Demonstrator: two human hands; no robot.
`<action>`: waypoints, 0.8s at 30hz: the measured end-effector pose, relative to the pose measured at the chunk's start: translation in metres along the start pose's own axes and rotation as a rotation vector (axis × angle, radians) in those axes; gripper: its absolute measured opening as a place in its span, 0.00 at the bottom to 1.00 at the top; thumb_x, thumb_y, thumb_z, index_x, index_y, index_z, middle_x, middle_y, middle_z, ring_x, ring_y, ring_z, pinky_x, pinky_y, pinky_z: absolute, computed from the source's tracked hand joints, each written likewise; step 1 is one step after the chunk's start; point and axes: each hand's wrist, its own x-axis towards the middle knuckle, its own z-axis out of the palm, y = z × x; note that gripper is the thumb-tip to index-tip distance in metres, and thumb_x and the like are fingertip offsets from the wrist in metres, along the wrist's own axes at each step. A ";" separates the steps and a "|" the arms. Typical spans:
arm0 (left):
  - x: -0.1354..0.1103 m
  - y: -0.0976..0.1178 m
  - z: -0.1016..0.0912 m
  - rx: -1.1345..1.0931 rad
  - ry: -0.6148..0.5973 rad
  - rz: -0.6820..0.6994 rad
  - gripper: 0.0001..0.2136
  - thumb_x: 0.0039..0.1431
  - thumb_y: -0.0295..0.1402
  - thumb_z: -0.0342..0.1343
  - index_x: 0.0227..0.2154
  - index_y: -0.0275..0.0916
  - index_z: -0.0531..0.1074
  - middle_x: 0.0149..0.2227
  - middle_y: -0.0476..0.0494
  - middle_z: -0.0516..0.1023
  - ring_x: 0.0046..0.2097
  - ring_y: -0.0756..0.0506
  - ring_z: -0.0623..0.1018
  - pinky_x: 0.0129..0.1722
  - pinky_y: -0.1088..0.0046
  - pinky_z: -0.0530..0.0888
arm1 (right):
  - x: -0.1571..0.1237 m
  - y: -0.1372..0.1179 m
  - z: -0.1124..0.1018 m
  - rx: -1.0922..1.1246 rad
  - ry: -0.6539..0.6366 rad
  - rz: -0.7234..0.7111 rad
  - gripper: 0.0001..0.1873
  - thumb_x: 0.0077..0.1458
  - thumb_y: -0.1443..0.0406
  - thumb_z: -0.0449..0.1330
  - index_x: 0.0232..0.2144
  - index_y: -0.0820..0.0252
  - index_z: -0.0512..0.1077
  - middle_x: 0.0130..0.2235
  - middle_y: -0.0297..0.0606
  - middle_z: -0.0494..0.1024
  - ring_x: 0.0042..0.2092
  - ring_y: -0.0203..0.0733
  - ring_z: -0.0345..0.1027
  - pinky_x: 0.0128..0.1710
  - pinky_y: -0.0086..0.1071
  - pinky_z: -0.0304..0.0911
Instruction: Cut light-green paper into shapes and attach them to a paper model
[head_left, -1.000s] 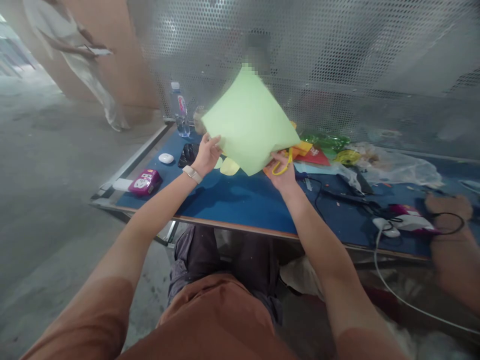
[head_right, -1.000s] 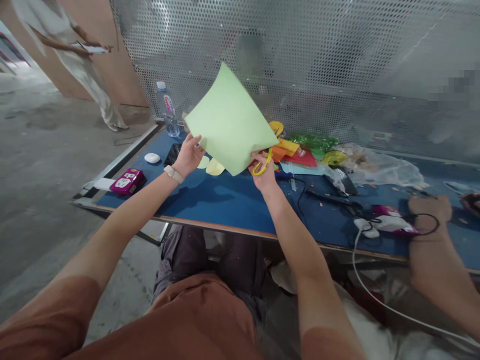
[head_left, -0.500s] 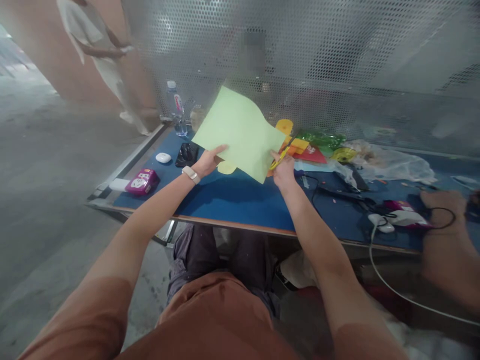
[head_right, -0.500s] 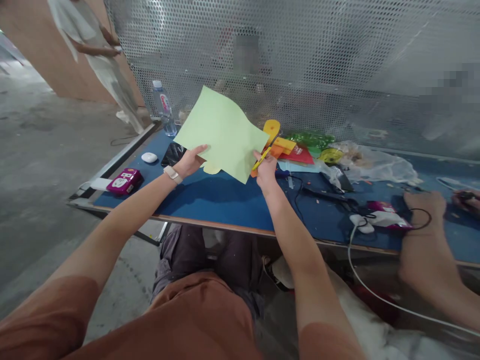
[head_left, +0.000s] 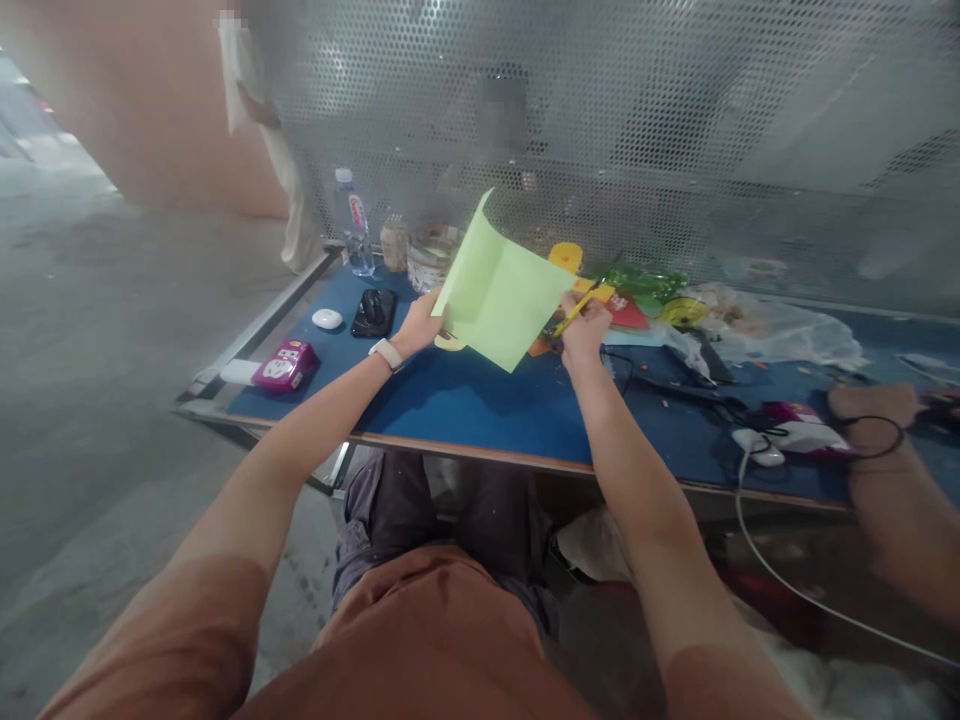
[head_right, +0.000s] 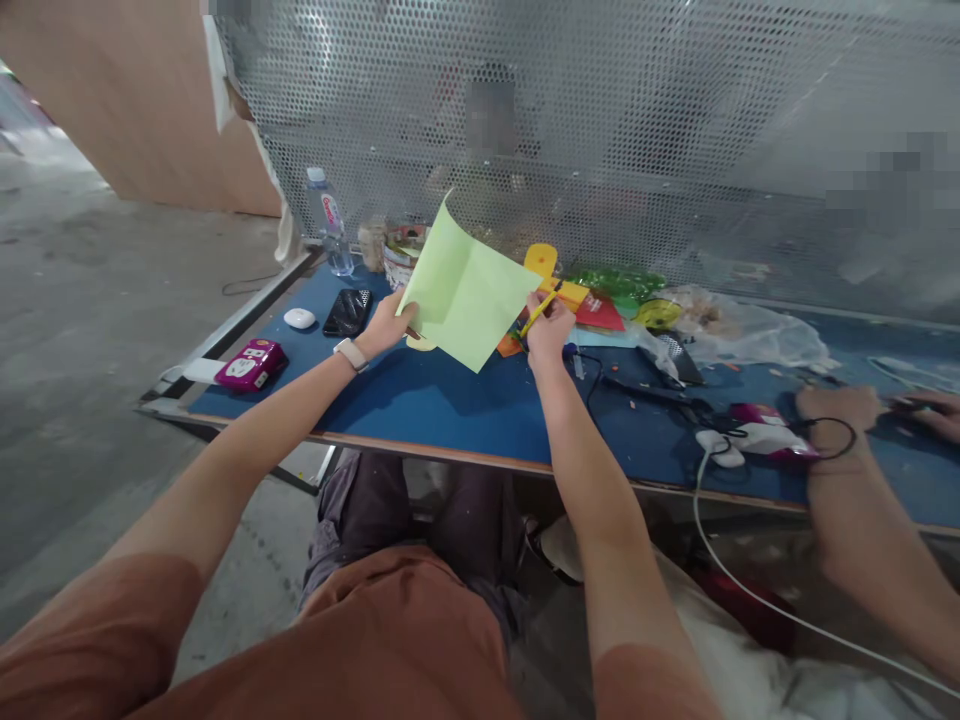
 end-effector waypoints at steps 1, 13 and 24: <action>-0.001 0.001 -0.001 -0.002 -0.013 -0.009 0.22 0.65 0.34 0.72 0.61 0.39 0.86 0.51 0.36 0.89 0.34 0.44 0.87 0.42 0.58 0.89 | 0.002 -0.001 -0.001 0.009 0.017 0.005 0.28 0.54 0.47 0.89 0.33 0.49 0.76 0.30 0.27 0.81 0.37 0.49 0.88 0.40 0.42 0.89; 0.006 -0.008 0.000 -0.173 0.145 -0.076 0.24 0.76 0.52 0.76 0.61 0.41 0.82 0.39 0.41 0.91 0.29 0.43 0.87 0.37 0.62 0.84 | -0.021 -0.019 0.016 0.026 -0.159 0.147 0.31 0.64 0.49 0.91 0.32 0.49 0.73 0.24 0.21 0.75 0.26 0.39 0.80 0.34 0.34 0.81; -0.011 0.019 0.003 -0.240 0.266 -0.076 0.35 0.72 0.71 0.74 0.55 0.41 0.88 0.29 0.41 0.88 0.45 0.31 0.95 0.59 0.51 0.88 | -0.051 0.010 0.019 -0.035 -0.481 0.182 0.41 0.56 0.26 0.84 0.30 0.48 0.75 0.27 0.31 0.80 0.26 0.41 0.74 0.30 0.38 0.77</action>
